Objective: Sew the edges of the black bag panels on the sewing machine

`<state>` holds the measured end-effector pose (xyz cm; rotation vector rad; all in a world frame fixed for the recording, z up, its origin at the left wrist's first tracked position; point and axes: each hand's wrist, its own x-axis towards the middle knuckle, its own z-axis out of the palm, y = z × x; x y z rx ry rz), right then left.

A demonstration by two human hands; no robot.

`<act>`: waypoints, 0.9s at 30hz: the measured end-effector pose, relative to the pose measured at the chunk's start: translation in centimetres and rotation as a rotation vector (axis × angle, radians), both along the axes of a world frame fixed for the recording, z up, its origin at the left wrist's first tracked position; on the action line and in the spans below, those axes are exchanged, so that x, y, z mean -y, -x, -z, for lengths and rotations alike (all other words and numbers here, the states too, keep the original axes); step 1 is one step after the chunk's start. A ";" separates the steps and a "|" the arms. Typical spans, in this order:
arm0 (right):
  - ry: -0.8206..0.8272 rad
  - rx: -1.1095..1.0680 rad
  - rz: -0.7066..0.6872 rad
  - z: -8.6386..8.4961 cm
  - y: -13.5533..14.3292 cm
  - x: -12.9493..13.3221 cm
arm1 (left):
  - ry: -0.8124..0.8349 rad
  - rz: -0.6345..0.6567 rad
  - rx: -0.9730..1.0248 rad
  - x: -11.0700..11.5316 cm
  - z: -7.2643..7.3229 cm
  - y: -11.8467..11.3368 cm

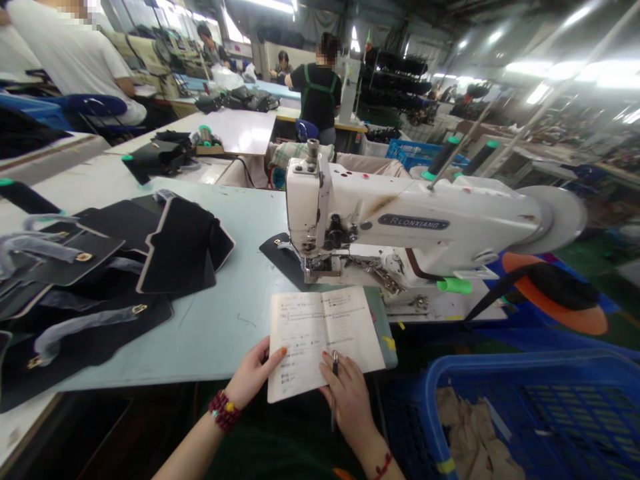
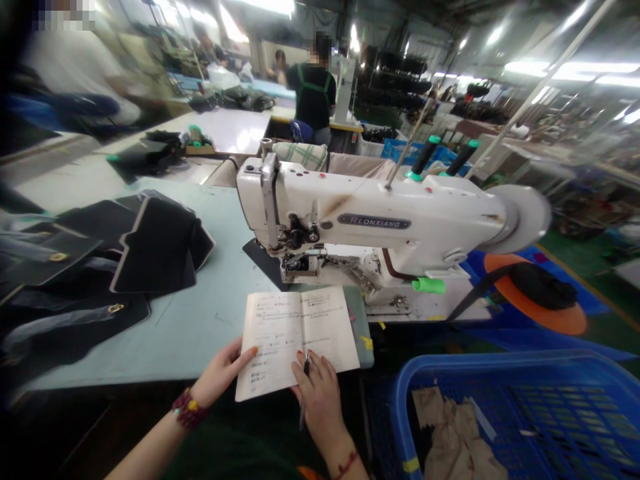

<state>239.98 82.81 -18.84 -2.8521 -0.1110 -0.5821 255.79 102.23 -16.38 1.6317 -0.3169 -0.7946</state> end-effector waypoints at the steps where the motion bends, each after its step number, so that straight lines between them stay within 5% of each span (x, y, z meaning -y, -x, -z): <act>1: -0.006 0.004 -0.002 0.1 -0.1 0.1 | -0.017 -0.002 0.001 0.0 0.1 0.2; 18: -0.196 -0.052 -0.024 -1.2 -2.3 1.7 | -0.064 -0.016 0.118 1.6 0.9 -1.7; 27: -0.781 0.099 0.162 -1.8 -2.3 2.1 | -0.043 -0.022 0.077 1.4 1.0 -1.5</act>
